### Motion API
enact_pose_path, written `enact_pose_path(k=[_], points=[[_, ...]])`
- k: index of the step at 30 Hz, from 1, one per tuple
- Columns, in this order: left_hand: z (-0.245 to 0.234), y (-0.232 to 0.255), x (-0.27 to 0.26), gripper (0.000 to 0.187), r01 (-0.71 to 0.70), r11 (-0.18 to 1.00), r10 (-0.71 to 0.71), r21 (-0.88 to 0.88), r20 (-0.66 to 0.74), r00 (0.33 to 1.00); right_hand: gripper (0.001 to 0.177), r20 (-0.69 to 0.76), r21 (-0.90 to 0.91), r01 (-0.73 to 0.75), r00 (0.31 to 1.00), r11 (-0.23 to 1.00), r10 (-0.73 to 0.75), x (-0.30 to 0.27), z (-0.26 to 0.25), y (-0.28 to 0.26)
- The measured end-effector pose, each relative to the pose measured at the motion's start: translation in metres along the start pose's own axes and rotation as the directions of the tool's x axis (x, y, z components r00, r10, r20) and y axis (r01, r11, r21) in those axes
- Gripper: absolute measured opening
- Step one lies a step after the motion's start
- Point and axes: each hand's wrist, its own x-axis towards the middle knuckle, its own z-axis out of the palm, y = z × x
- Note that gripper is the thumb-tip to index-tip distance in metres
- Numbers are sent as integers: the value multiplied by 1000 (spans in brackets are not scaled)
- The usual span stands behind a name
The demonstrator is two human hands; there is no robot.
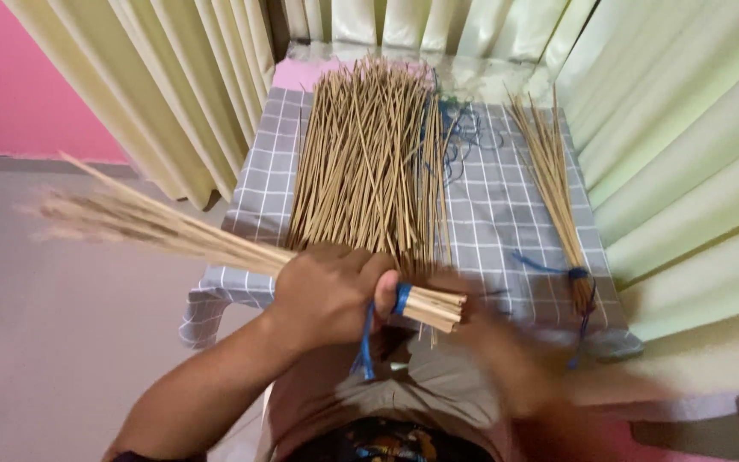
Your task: Bundle thin wooden sticks together and tie them with string to create a broom.
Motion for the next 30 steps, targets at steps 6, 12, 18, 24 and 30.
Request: enact_pose_path(k=[6,12,18,24,30], points=[[43,-14,-8,47,275,961,-267,-31,157,951,35,90,-304,431,901,849,-425,-38,44,96],[46,0,-17,55,37,998,-22,-52,259,965,23,309,-702,532,827,474,-470,8,-53,33],[18,0,-14,56,90,971,-106,-221,-63,992,13,89,525,303,910,795,-405,25,47,106],[53,-25,-12,46,412,910,-413,48,28,910,17,217,-429,781,578,455,-787,-33,21,52],[60,11,-15,45,161,983,-142,-83,194,971,26,402,-786,514,847,344,-348,5,-74,45]])
